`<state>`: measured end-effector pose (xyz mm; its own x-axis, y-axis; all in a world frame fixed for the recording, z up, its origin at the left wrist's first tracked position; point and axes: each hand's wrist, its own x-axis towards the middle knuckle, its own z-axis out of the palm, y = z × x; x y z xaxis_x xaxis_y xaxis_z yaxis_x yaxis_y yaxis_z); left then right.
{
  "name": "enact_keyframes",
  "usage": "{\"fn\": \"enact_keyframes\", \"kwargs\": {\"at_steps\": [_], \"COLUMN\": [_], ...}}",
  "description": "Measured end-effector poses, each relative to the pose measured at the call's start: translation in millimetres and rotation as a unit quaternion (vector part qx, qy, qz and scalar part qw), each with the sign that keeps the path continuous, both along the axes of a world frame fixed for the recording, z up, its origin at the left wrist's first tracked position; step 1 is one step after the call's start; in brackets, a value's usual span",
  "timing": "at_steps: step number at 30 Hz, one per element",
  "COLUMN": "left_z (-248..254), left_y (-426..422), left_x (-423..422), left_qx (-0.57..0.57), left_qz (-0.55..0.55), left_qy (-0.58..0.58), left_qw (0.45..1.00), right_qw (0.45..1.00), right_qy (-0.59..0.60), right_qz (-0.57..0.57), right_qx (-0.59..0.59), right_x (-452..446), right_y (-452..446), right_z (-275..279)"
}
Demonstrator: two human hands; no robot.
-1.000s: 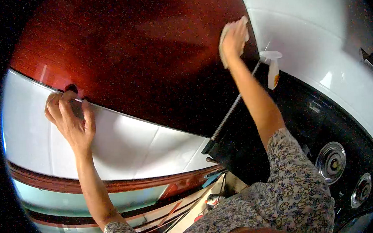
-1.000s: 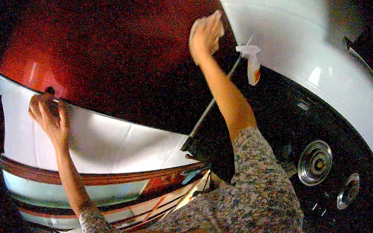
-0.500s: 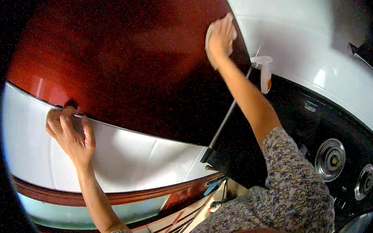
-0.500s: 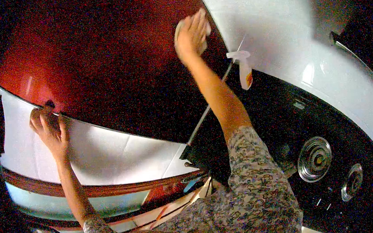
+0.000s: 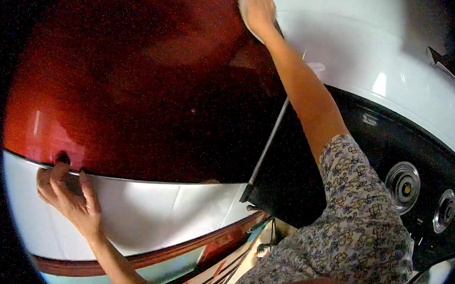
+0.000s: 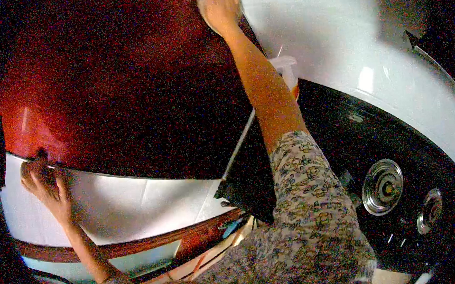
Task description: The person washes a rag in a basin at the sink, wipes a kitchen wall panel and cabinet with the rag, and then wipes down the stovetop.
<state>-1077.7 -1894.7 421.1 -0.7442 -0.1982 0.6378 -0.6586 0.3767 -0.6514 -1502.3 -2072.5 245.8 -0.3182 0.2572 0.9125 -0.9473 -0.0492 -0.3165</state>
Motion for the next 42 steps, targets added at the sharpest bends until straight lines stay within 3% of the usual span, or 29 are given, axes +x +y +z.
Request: {"fn": "enact_keyframes", "kwargs": {"at_steps": [1,2,3,4,5,6,8,9,11,13,15,17,19,20,21,24,25,26,27,29,30,31,32,34,35,39,40,41,42], "left_z": [1,1,1,0,0,0,-2,-1,0,1,1,0,-1,-1,0,0,0,0,-1,-3,-1,-2,-1,-7,-7,-5,-4,-5,-5], "left_y": [0,-1,-2,-2,-4,-4,-6,-6,-3,1,3,2,4,2,2,0,0,0,0,-1,-5,1,1,-4,-6,-10,-11,-12,-13], "left_x": [2,3,5,7,7,5,9,9,3,-2,-6,-7,-11,-8,-7,-7,-4,-1,1,7,12,5,8,14,16,21,20,19,22], "left_qx": [-0.001,-0.013,-0.007,-0.004,-0.006,-0.015,-0.017,-0.019,-0.005,0.001,0.0,-0.001,0.007,-0.002,0.0,0.004,0.001,-0.002,-0.005,-0.008,0.022,0.012,0.015,0.055,0.04,0.009,0.012,0.015,0.024], "left_qz": [0.003,0.01,0.01,0.008,0.005,-0.004,-0.009,-0.012,-0.002,0.008,0.01,0.0,-0.009,-0.007,-0.007,-0.01,-0.008,-0.004,-0.006,-0.006,-0.036,0.007,0.014,-0.016,-0.013,-0.014,-0.011,-0.008,-0.013], "left_qy": [-0.003,-0.013,-0.017,-0.019,-0.02,-0.036,-0.029,-0.025,-0.021,-0.018,-0.017,-0.006,0.004,0.002,0.005,0.003,0.0,-0.004,0.001,0.009,0.001,0.004,0.007,0.074,0.05,-0.007,-0.002,0.002,0.016], "left_qw": [1.0,1.0,1.0,1.0,1.0,0.999,0.999,0.999,1.0,1.0,1.0,1.0,1.0,1.0,1.0,1.0,1.0,1.0,1.0,1.0,0.999,1.0,1.0,0.996,0.998,1.0,1.0,1.0,1.0], "right_qw": [0.954,0.972,0.927,0.891,0.899,0.789,0.763,0.844,0.936,0.954,0.869,0.934,0.926,0.952,0.914,0.891,0.913,0.923,0.901,0.952,0.898,0.843,0.869,0.941,0.938,0.844,0.755,0.723,0.728], "right_qy": [-0.124,-0.159,-0.242,-0.317,-0.33,-0.485,-0.433,-0.267,0.033,0.058,-0.118,-0.162,-0.213,-0.198,-0.245,0.013,0.113,0.151,0.163,0.093,0.0,-0.099,-0.159,-0.193,-0.229,-0.427,-0.544,-0.581,-0.573], "right_qz": [0.232,0.129,0.216,0.279,0.265,0.366,0.457,0.426,0.303,0.233,0.289,0.281,0.264,0.152,0.268,0.414,0.369,0.324,0.359,0.252,0.27,0.335,0.3,0.226,0.214,0.274,0.351,0.362,0.362], "right_qx": [0.147,0.119,0.186,0.165,0.112,0.092,0.145,0.188,0.174,0.178,0.383,0.149,0.167,0.175,0.184,0.185,0.132,0.146,0.179,0.145,0.347,0.41,0.359,0.164,0.146,0.173,0.102,0.094,0.107], "right_x": [-4,14,29,68,97,127,174,184,193,166,112,83,99,125,148,208,211,202,182,140,109,78,61,23,13,68,91,116,139], "right_y": [-16,-15,-11,26,32,54,84,91,112,85,65,27,32,48,57,114,114,102,95,65,79,97,83,-2,-22,5,12,25,41], "right_z": [-58,-94,-136,-140,-158,-136,-121,-108,-55,-19,20,-20,-41,-40,-39,-30,-26,-16,-4,11,36,45,25,-82,-139,-272,-290,-292,-274]}}
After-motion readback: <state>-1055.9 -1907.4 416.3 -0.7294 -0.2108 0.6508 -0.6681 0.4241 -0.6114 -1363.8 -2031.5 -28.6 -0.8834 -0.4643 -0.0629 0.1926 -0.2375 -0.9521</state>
